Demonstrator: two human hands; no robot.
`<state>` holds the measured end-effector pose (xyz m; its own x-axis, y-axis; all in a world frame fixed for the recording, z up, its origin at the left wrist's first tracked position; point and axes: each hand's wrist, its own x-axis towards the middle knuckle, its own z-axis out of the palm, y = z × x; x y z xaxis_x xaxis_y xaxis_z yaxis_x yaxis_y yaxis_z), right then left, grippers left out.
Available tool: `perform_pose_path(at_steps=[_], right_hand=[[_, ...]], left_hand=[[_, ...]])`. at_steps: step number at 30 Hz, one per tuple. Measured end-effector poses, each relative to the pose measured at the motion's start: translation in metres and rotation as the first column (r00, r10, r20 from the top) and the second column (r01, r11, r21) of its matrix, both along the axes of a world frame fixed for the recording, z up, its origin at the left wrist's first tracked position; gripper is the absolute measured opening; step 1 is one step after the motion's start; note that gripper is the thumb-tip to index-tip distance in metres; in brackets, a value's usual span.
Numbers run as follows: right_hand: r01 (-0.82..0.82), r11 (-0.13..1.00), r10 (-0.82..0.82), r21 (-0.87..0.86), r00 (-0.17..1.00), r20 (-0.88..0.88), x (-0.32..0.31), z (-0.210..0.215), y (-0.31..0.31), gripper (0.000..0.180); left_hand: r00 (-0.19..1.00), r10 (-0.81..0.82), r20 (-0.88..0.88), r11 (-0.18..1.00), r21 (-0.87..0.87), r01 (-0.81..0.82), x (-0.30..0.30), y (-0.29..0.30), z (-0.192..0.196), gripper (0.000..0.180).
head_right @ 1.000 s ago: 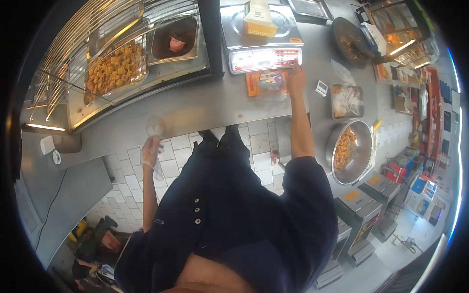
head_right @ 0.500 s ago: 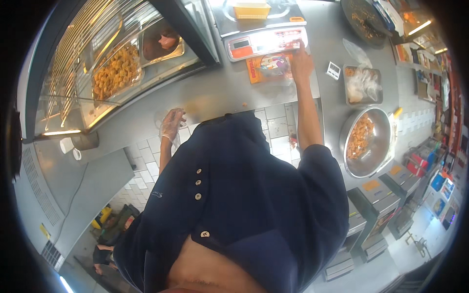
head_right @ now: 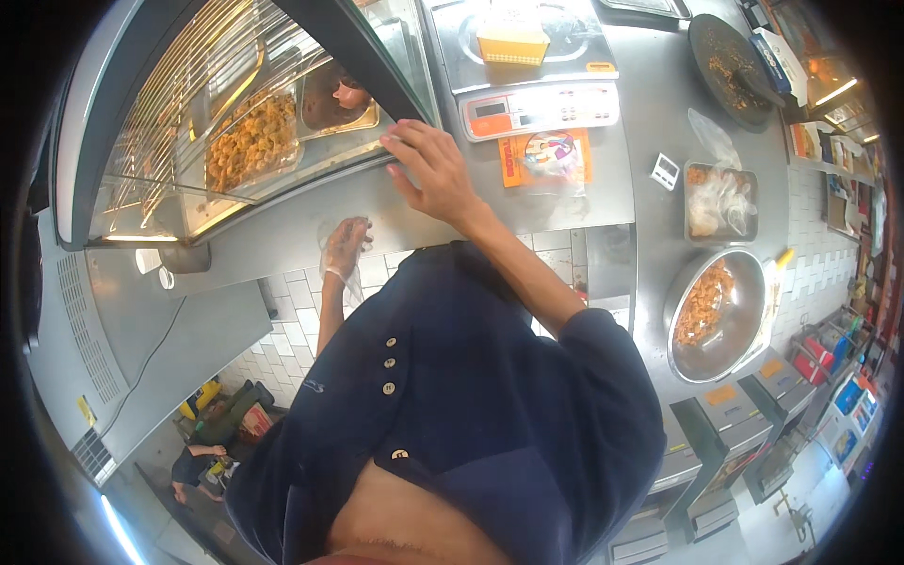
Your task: The person packs meal boxes by weighing chicken on a scale, assembling takeout boxes, and filling the containers with fried chicken from a warmer, rice, noodles, and fried chicken pieces.
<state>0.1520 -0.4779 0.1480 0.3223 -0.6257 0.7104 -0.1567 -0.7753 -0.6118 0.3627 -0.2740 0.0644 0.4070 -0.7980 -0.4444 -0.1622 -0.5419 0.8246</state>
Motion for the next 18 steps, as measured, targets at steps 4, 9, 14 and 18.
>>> perform_pose_path(at_steps=[4, 9, 14, 18], right_hand=[[0.235, 0.967, -0.240, 0.102, 0.970, 0.035, -0.027, -0.039, -0.023, 0.037], [0.752, 0.655, -0.706, 0.078, 0.645, -0.293, -0.137, -0.122, -0.077, 0.046], [0.786, 0.606, -0.596, 0.123, 0.551, -0.584, -0.192, -0.168, -0.103, 0.056], [0.796, 0.597, -0.551, 0.098, 0.496, -0.671, -0.195, -0.156, -0.101, 0.056]], left_hand=[[0.987, 0.137, -0.080, 0.991, -0.002, -0.137, 0.002, 0.036, -0.008, 0.041], [0.962, 0.252, -0.107, 0.967, 0.056, -0.248, 0.006, 0.060, -0.026, 0.036], [0.983, 0.175, -0.051, 0.979, 0.117, -0.168, -0.001, 0.037, -0.030, 0.033], [0.990, 0.140, -0.026, 0.988, 0.064, -0.138, -0.001, 0.024, -0.027, 0.033]])
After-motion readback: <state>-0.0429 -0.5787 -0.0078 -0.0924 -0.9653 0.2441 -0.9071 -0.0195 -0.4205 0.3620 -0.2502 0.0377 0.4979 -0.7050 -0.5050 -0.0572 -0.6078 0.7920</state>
